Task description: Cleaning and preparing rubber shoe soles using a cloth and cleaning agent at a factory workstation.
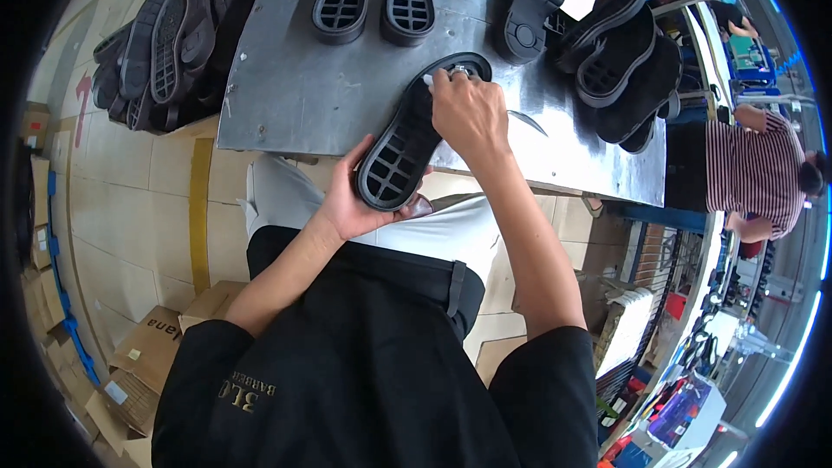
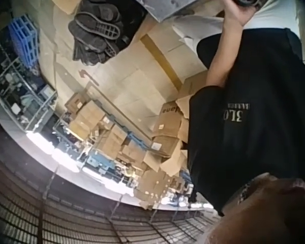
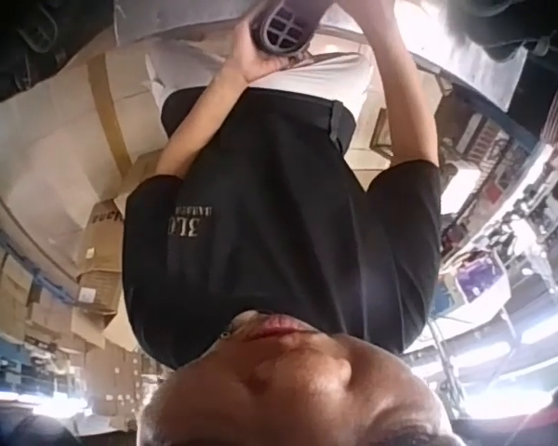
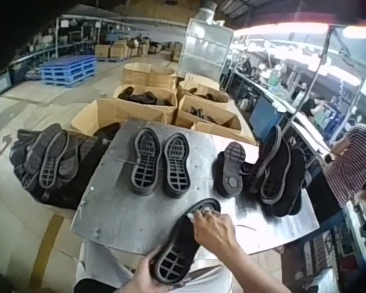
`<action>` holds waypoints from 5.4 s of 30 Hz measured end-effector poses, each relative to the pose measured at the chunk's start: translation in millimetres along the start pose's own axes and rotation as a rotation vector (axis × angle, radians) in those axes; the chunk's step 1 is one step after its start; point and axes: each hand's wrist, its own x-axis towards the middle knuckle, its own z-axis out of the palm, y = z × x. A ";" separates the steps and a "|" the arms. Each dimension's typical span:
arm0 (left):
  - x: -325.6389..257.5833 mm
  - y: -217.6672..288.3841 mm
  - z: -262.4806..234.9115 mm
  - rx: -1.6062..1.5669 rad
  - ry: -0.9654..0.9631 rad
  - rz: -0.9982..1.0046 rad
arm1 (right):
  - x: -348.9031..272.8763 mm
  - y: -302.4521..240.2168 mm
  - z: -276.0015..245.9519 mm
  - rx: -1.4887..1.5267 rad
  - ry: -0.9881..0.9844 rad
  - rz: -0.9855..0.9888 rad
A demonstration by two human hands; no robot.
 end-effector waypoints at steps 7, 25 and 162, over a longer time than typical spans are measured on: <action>-2.2 -1.0 6.3 -0.007 0.092 0.044 | -9.1 -24.5 -10.2 -0.031 -0.041 -0.101; -10.8 -1.2 29.6 0.105 0.179 0.083 | -71.0 -76.9 -46.0 -0.076 -0.032 -0.277; 5.9 -8.8 21.0 2.265 0.278 1.046 | -78.9 -6.3 -1.6 0.386 0.068 0.269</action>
